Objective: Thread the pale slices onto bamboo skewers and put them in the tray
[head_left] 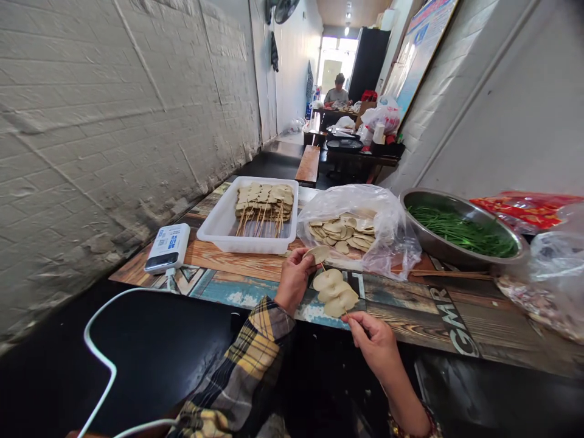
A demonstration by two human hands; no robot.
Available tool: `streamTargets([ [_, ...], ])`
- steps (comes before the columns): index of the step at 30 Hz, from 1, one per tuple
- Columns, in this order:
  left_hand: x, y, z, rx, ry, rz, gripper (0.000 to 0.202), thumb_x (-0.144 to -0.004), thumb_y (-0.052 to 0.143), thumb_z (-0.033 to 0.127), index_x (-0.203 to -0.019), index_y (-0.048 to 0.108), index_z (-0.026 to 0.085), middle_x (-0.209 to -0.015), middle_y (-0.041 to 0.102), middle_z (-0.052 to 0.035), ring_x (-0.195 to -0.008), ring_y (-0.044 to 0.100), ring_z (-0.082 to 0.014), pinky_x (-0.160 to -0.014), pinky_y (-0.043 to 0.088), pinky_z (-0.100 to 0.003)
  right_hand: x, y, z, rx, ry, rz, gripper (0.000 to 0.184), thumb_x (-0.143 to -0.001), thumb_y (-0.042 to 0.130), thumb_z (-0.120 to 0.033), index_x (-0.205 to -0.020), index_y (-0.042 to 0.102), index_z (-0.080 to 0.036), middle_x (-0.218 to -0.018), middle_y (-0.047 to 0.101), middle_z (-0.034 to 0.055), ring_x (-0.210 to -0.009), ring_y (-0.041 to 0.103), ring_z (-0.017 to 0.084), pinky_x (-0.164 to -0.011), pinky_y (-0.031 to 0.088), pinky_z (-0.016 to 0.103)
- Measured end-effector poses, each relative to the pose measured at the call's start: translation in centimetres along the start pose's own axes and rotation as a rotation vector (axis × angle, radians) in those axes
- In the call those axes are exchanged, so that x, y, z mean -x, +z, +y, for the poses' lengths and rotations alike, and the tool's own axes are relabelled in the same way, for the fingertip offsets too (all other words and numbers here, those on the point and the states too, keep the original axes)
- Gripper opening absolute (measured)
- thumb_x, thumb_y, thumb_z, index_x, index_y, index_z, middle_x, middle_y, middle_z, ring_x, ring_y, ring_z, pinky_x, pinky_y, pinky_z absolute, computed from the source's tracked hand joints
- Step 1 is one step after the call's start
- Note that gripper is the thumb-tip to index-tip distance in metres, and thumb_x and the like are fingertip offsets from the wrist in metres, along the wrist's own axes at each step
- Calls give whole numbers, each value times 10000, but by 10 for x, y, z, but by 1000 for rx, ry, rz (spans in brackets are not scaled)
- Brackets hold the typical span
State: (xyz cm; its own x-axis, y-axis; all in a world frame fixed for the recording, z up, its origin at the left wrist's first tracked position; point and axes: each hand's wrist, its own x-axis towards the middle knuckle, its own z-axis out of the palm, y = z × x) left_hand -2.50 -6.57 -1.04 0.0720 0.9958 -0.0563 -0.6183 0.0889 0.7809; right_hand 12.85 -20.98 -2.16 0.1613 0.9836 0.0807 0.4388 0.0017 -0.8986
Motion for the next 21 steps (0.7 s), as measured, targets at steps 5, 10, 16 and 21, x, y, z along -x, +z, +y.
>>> streamTargets([
  [5, 0, -1, 0, -22, 16, 8, 300, -628, 775, 301, -828, 592, 173, -848, 640, -9, -750, 622, -146, -689, 531, -296, -1, 0, -1, 27, -23, 10, 327, -861, 522, -394, -793, 739, -158, -488, 518, -18, -454, 468, 126, -467, 356, 225],
  [10, 0, -1, -1, -48, 24, 6, 295, -633, 768, 316, -832, 601, 176, -857, 647, -12, -749, 620, -148, -689, 526, -299, -2, 1, 0, 44, -18, 11, 333, -860, 517, -391, -793, 742, -154, -478, 495, -22, -452, 452, 125, -463, 342, 226],
  [16, 0, -1, -1, -64, 45, 7, 263, -638, 765, 285, -819, 611, 172, -835, 636, -7, -731, 608, -139, -677, 517, -289, -2, 2, 2, 39, 4, 0, 325, -854, 514, -387, -786, 737, -160, -497, 517, -15, -461, 462, 128, -467, 344, 225],
  [21, -1, -1, -2, -100, 56, -8, 269, -645, 760, 307, -828, 612, 178, -836, 646, -9, -748, 611, -145, -690, 510, -292, -3, 3, 2, 37, -9, 9, 313, -858, 516, -373, -776, 735, -164, -528, 560, 1, -481, 483, 132, -473, 356, 225],
])
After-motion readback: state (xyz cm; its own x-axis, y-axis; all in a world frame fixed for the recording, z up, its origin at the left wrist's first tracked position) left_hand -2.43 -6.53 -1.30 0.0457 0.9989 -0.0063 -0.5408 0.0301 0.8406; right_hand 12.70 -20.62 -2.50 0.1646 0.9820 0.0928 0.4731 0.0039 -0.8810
